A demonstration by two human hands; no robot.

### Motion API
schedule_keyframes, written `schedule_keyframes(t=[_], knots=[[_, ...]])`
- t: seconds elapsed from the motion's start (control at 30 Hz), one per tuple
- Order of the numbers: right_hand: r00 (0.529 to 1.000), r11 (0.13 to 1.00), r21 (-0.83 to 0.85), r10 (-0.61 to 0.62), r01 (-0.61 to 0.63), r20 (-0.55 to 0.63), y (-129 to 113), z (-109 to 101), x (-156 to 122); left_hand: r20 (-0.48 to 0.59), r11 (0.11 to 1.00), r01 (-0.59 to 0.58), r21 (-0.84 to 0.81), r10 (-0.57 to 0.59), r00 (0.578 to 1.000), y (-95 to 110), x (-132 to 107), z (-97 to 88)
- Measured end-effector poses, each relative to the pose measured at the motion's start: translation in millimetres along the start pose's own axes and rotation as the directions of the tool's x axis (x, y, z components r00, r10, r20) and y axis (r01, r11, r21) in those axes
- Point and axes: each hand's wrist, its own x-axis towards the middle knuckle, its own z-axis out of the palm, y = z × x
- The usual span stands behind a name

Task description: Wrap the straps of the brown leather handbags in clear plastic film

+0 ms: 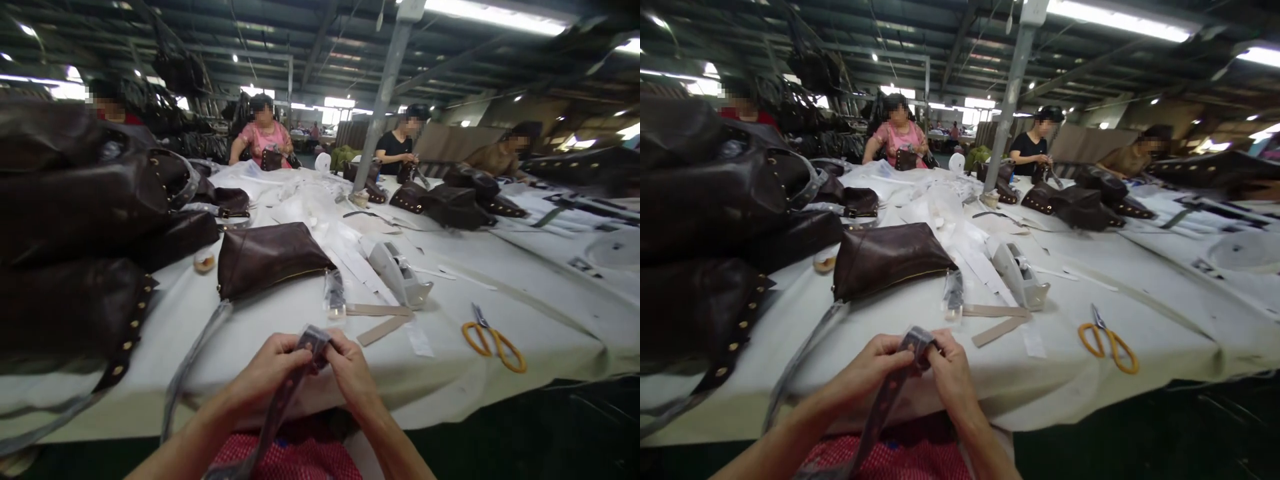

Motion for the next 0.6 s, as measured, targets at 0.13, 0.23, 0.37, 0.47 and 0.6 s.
schedule_keyframes(t=[0.13,0.23,0.37,0.47,0.6], knots=[[0.94,0.884,-0.344,-0.341,0.315,-0.014,-2.9,-16.8,-9.8,0.008,0.951,0.129,-0.279,-0.132,0.991,-0.4,3.4,-13.6],[0.715,0.52,-0.575,-0.678,0.632,0.173,-4.5,-38.7,-13.0,0.087,0.9,0.216,-0.377,-0.198,0.976,5.4,5.3,-21.7],[0.504,0.157,-0.557,-0.666,0.815,0.55,-2.9,-57.1,-3.3,0.215,0.872,0.28,-0.402,-0.208,0.954,14.7,6.8,-20.2],[0.49,0.127,-0.54,-0.627,0.832,0.606,1.3,-57.5,6.8,0.277,0.873,0.306,-0.38,-0.208,0.938,18.6,10.2,-16.2],[0.524,0.08,-0.64,-0.655,0.764,0.544,9.9,-49.1,15.1,0.158,0.964,0.217,-0.154,-0.193,0.968,21.8,20.5,-15.7]])
